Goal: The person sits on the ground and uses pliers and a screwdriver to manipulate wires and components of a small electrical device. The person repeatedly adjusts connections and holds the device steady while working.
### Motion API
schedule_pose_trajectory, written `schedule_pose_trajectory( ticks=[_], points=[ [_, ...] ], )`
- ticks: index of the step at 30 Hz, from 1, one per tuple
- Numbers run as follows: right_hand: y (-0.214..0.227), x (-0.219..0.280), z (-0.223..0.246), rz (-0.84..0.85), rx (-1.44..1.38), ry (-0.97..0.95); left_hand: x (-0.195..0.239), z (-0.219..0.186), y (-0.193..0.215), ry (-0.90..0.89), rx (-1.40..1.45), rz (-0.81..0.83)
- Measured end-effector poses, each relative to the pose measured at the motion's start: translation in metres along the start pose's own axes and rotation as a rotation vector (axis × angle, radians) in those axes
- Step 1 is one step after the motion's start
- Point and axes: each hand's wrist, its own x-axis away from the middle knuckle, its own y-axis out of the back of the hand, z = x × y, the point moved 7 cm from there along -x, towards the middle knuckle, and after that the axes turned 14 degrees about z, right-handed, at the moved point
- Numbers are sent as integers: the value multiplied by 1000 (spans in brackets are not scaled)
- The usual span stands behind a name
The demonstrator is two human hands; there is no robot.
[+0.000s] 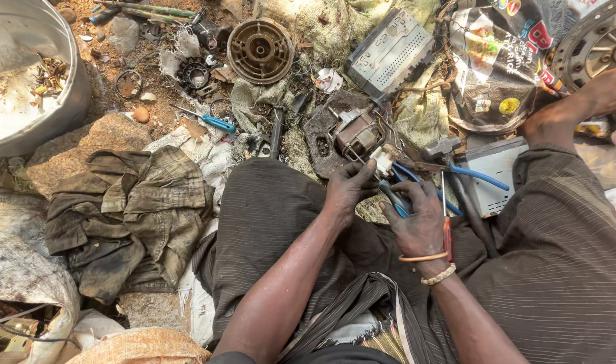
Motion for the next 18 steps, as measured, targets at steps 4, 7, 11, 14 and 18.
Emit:
schedule_pose_trajectory(
  ticks=[4,7,11,14,18],
  points=[
    [4,-5,-30,41,-332,-179,-3,-7,-7,-50,-10,21],
    [-38,14,-69,305,-1011,-742,2,-11,-13,-47,128,69],
    [-10,5,-40,75,-358,-148,8,-4,-14,70,91,-38],
    [-7,4,-28,80,-376,-24,9,-11,-11,13,26,-67],
    [-35,20,-64,289,-1034,-730,10,-13,-13,-30,70,31]
  ],
)
